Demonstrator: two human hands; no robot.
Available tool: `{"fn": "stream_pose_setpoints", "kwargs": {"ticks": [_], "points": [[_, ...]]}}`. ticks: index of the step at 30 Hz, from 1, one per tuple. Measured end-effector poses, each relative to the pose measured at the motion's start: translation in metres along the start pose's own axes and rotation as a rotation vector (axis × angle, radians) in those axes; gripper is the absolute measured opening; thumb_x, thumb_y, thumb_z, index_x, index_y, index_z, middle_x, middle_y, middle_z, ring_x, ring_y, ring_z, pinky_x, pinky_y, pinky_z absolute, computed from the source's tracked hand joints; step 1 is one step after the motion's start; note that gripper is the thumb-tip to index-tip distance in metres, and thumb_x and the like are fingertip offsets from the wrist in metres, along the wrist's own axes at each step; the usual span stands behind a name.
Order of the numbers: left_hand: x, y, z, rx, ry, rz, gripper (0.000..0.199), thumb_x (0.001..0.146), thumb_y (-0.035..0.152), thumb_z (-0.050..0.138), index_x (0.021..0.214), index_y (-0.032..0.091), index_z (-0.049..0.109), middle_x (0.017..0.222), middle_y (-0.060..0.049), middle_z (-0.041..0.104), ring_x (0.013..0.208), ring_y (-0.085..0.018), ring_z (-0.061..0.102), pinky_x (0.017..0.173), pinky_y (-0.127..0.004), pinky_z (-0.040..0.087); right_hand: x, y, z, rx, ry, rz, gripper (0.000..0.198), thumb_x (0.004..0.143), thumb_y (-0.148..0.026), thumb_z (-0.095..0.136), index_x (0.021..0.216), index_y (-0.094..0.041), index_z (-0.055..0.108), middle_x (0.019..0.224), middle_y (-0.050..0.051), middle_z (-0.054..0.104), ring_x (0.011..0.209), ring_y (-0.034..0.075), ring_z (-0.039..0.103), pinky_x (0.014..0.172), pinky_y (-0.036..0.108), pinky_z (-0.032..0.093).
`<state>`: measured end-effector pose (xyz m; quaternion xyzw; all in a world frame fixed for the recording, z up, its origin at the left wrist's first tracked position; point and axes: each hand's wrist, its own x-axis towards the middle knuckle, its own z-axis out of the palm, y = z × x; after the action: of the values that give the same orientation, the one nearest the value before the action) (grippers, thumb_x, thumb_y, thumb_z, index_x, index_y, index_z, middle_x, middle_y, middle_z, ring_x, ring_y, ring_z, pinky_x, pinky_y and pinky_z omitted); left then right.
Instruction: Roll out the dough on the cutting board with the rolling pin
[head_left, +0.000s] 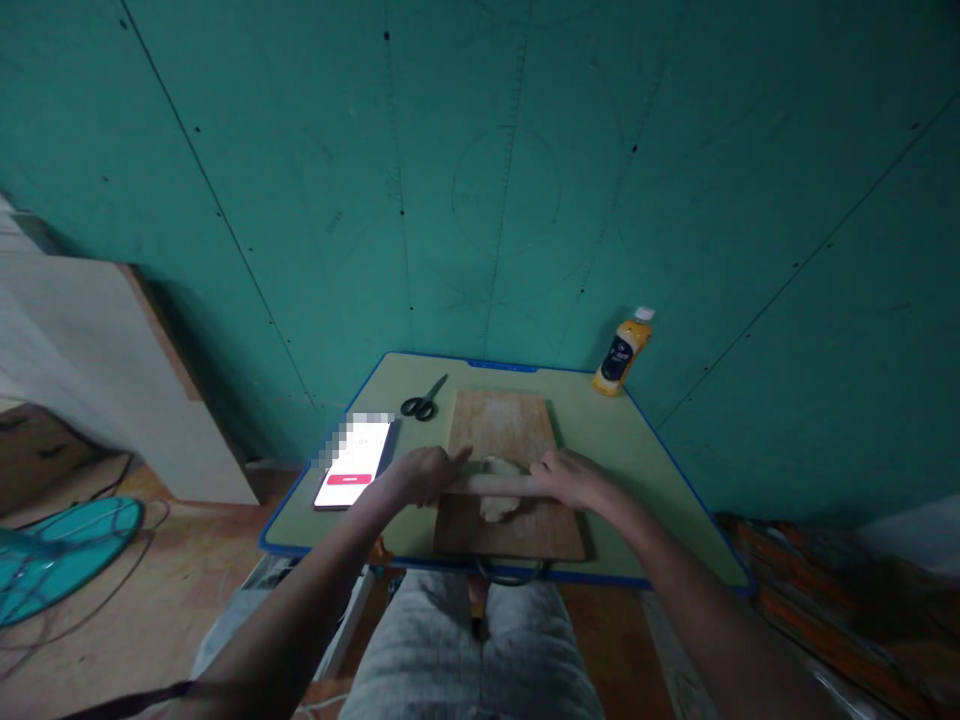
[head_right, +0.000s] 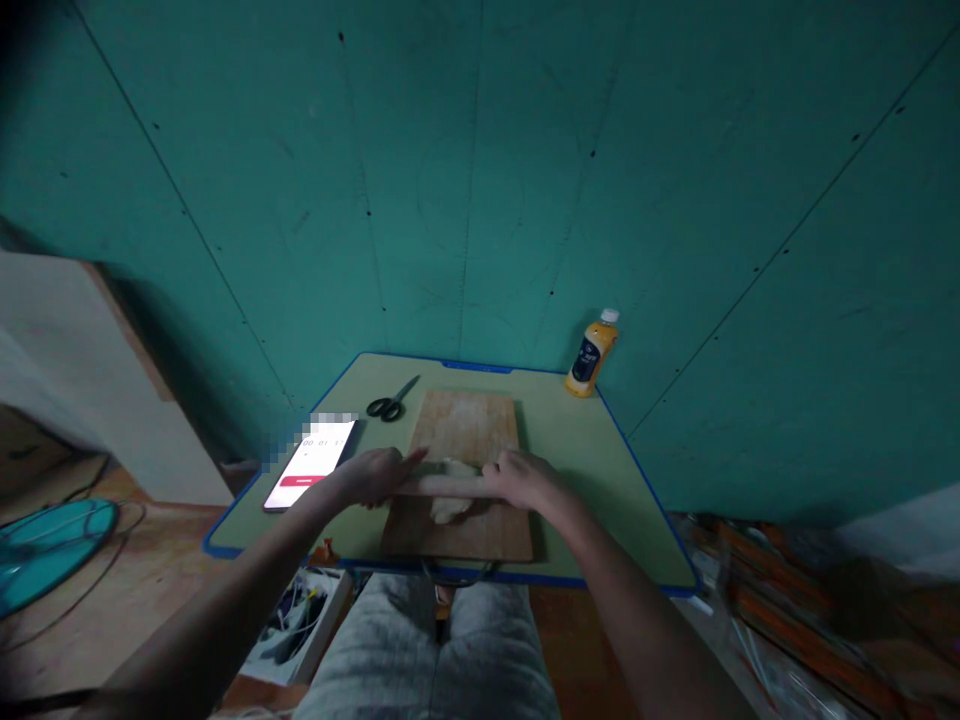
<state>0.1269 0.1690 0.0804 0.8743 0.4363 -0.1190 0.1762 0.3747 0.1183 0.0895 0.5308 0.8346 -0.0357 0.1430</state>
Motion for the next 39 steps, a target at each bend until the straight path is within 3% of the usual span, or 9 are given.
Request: {"fn": "stream_pose_setpoints", "kwargs": {"ticks": [3,8,13,17,24,32,39], "points": [[-0.004,0.005,0.004,0.093,-0.013,-0.015,0.04,0.09,0.02,0.034,0.121,0.015,0.059,0.069,-0.007,0.067,0.058,-0.017,0.063,0.057,-0.025,0.044,-0.004,-0.006,-0.001,-0.114,0.004,0.001,0.027,0.087,-0.009,0.05,0.104,-0.017,0.068,0.098,0.012,0.071,0.089,0.02,0.065,0.065,0.024,0.04],[-0.016,0.019,0.004,0.252,0.231,-0.111,0.038,0.091,0.027,0.034,0.101,0.012,0.069,0.093,-0.019,0.07,0.084,-0.029,0.067,0.065,-0.033,0.046,-0.014,-0.013,0.004,-0.107,0.042,0.064,0.028,0.089,-0.011,0.046,0.105,-0.015,0.069,0.099,0.013,0.07,0.093,0.022,0.064,0.068,0.026,0.039],[-0.023,0.027,0.018,0.086,0.406,-0.309,0.053,0.093,0.039,0.027,0.076,0.013,0.07,0.076,-0.016,0.07,0.072,-0.026,0.066,0.06,-0.031,0.04,-0.019,-0.023,0.008,0.086,0.152,0.254,0.028,0.091,-0.016,0.044,0.09,-0.017,0.071,0.095,0.009,0.073,0.087,0.019,0.065,0.07,0.027,0.037],[-0.028,0.028,0.032,0.072,0.523,-0.297,0.049,0.092,0.039,0.029,0.074,0.016,0.068,0.072,-0.013,0.07,0.066,-0.024,0.064,0.056,-0.03,0.033,-0.021,-0.029,0.011,0.183,0.244,0.349,0.031,0.094,-0.025,0.042,0.086,-0.019,0.071,0.09,0.008,0.074,0.082,0.018,0.066,0.07,0.027,0.036],[-0.035,0.033,0.042,0.077,0.572,-0.285,0.043,0.094,0.035,0.031,0.078,0.017,0.066,0.077,-0.011,0.07,0.071,-0.021,0.062,0.056,-0.029,0.03,-0.025,-0.034,0.022,0.171,0.303,0.392,0.036,0.094,-0.031,0.04,0.078,-0.021,0.07,0.082,0.008,0.074,0.073,0.019,0.065,0.064,0.028,0.033],[-0.045,0.039,0.052,0.115,0.684,-0.141,0.039,0.096,0.029,0.033,0.074,0.018,0.063,0.073,-0.008,0.065,0.072,-0.021,0.054,0.068,-0.034,0.036,-0.033,-0.042,0.038,0.153,0.452,0.338,0.034,0.094,-0.031,0.036,0.078,-0.02,0.065,0.075,0.004,0.071,0.066,0.016,0.06,0.061,0.028,0.027],[-0.057,0.046,0.062,0.104,0.724,-0.146,0.034,0.097,0.031,0.035,0.079,0.019,0.062,0.079,-0.008,0.062,0.077,-0.023,0.05,0.068,-0.036,0.037,-0.036,-0.044,0.043,0.136,0.646,0.239,0.031,0.091,-0.025,0.037,0.069,-0.02,0.059,0.07,0.003,0.065,0.065,0.014,0.053,0.063,0.029,0.026]]}}
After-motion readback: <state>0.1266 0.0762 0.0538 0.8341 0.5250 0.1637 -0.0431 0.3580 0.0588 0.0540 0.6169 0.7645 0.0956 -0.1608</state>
